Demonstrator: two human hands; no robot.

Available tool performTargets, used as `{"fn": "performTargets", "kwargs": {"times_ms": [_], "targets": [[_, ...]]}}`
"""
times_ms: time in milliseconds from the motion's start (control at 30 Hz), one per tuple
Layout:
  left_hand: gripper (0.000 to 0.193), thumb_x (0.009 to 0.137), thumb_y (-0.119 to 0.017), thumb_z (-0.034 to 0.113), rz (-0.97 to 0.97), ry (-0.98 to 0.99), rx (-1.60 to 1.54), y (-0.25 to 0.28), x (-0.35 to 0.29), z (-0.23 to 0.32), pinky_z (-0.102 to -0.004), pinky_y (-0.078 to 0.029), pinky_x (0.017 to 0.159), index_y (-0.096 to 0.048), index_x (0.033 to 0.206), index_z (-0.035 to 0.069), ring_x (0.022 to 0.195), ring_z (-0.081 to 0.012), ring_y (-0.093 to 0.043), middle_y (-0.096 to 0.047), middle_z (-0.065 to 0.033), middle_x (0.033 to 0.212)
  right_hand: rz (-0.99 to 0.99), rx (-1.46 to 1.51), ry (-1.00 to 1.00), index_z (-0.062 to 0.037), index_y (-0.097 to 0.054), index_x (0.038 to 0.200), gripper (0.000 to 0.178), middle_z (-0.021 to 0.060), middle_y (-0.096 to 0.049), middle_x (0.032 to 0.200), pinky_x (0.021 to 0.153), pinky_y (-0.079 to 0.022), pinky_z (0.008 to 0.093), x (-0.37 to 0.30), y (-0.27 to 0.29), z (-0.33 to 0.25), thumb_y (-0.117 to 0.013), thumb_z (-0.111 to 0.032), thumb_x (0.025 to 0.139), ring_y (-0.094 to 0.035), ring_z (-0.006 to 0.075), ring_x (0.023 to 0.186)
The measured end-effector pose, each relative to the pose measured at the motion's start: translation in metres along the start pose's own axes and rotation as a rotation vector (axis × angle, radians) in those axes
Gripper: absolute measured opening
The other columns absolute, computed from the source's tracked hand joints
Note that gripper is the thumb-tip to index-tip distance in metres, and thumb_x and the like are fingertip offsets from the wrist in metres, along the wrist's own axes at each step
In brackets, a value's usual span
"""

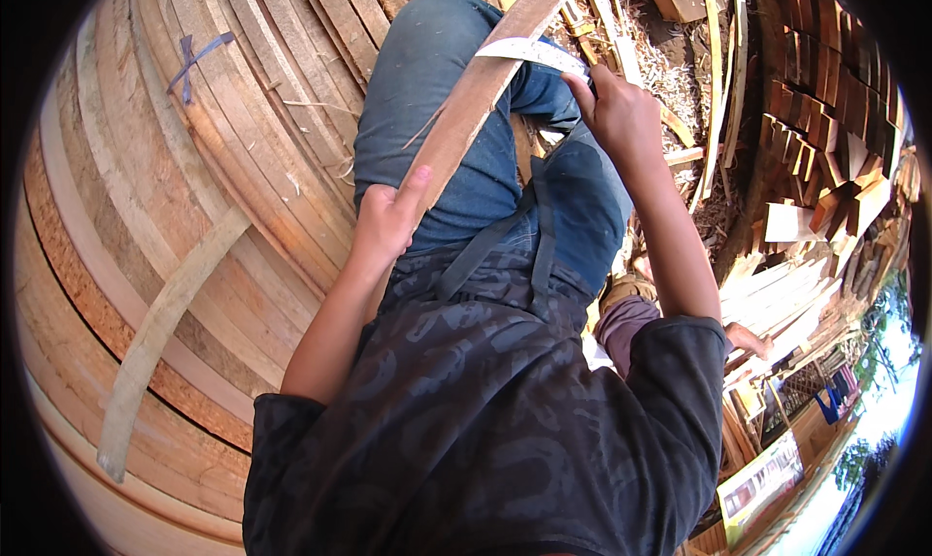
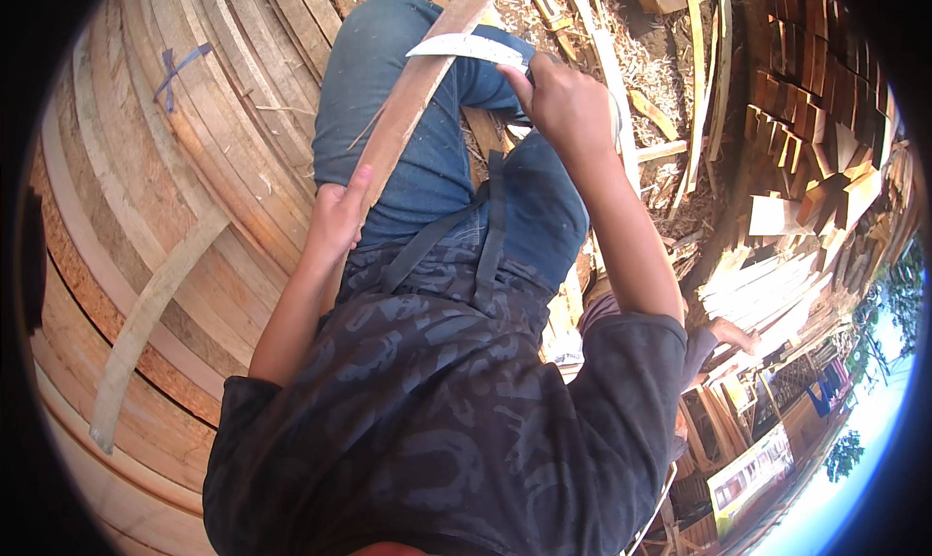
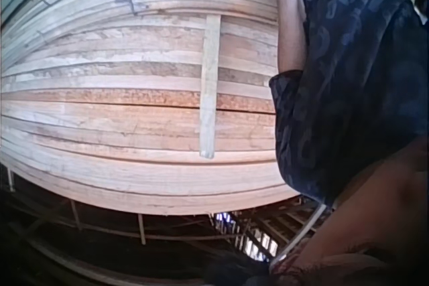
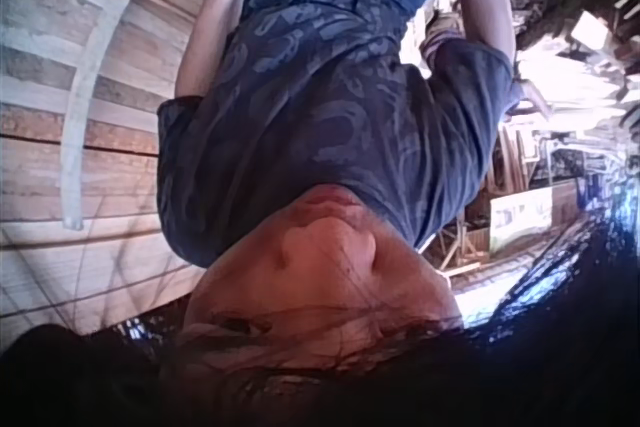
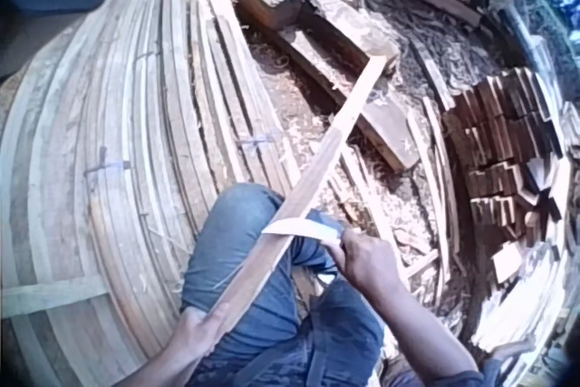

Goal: The person sits on the ground and uses a curved knife to shave thin strips from a long wooden plank. They hold the plank between their legs and repeatedly scrape the blade along its surface to remove the outer layer.

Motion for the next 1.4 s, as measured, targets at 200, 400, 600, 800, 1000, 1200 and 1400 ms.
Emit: {"fn": "performTargets", "kwargs": {"times_ms": [200, 400, 600, 800, 1000, 1200, 1400], "targets": [[0.072, 0.09, -0.061, 0.058, 0.009, -0.005, -0.027, 0.0, -0.002, 0.003, -0.0273, -0.035, 0.032, -0.044, 0.042, 0.007, 0.032, -0.0124, -0.044, -0.042, -0.0021, 0.039, -0.05, -0.063, 0.006, -0.0086, -0.051, 0.065, 0.05, 0.0119, -0.056, 0.049, 0.04, -0.045, 0.0392, -0.009, 0.013, -0.02, -0.057, -0.05, 0.093, -0.06, 0.0302, 0.044], [0.072, 0.09, -0.061, 0.058, 0.004, -0.017, -0.058, -0.002, -0.001, 0.002, -0.0274, -0.035, 0.032, -0.045, 0.043, 0.006, 0.032, -0.0127, -0.044, -0.042, -0.0024, 0.039, -0.073, -0.089, -0.084, -0.007, -0.053, 0.07, 0.049, 0.0135, -0.057, 0.052, 0.044, -0.045, 0.0412, -0.011, 0.02, -0.003, -0.056, -0.049, 0.095, -0.06, 0.0315, 0.046], [0.073, 0.09, -0.06, 0.058, -0.001, -0.023, -0.049, -0.001, 0.001, -0.002, -0.0271, -0.035, 0.033, -0.046, 0.043, 0.005, 0.033, -0.0126, -0.046, -0.043, -0.0034, 0.039, -0.05, -0.118, -0.155, -0.0079, -0.052, 0.063, 0.052, 0.0116, -0.057, 0.051, 0.042, -0.045, 0.0397, -0.02, 0.024, -0.007, -0.058, -0.051, 0.092, -0.06, 0.0312, 0.047], [0.073, 0.09, -0.061, 0.058, 0.008, -0.036, -0.075, -0.003, -0.002, 0.004, -0.0276, -0.034, 0.033, -0.046, 0.042, 0.005, 0.033, -0.0117, -0.044, -0.043, -0.0029, 0.039, 0.017, -0.14, -0.217, -0.0078, -0.053, 0.065, 0.051, 0.0114, -0.059, 0.053, 0.042, -0.045, 0.0392, -0.02, 0.009, 0.004, -0.058, -0.05, 0.092, -0.06, 0.0307, 0.046], [0.072, 0.09, -0.061, 0.057, 0.024, -0.093, -0.021, 0.0, 0.001, -0.001, -0.0279, -0.033, 0.033, -0.047, 0.043, 0.004, 0.033, -0.0116, -0.043, -0.043, -0.0027, 0.039, 0.025, -0.117, -0.955, -0.004, -0.071, 0.09, 0.061, 0.0198, -0.069, 0.081, 0.072, -0.051, 0.0477, -0.056, 0.004, 0.183, -0.04, -0.056, 0.099, -0.067, 0.0394, 0.078], [0.073, 0.09, -0.062, 0.056, 0.02, -0.048, -0.026, 0.0, -0.002, 0.007, -0.0283, -0.033, 0.032, -0.046, 0.041, 0.004, 0.031, -0.0123, -0.043, -0.042, -0.0027, 0.038, 0.038, -0.017, -0.814, -0.0062, -0.071, 0.093, 0.052, 0.0216, -0.067, 0.076, 0.067, -0.05, 0.0461, -0.054, 0.065, 0.158, -0.048, -0.052, 0.098, -0.067, 0.0391, 0.075], [0.073, 0.09, -0.062, 0.057, 0.014, -0.035, -0.056, -0.002, 0.002, -0.001, -0.0277, -0.033, 0.032, -0.044, 0.04, 0.006, 0.031, -0.0121, -0.043, -0.041, -0.0025, 0.037, -0.104, 0.326, -0.397, 0.0017, -0.056, 0.07, 0.048, 0.0239, -0.055, 0.058, 0.055, -0.043, 0.0479, -0.026, 0.007, 0.029, -0.06, -0.039, 0.095, -0.055, 0.0438, 0.056]]}}
Point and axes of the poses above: each hand's wrist, its own x-axis towards the middle knuckle, its own y-axis out of the back of the hand, z = x × y, the point moved 7 cm from there along x, towards the middle knuckle
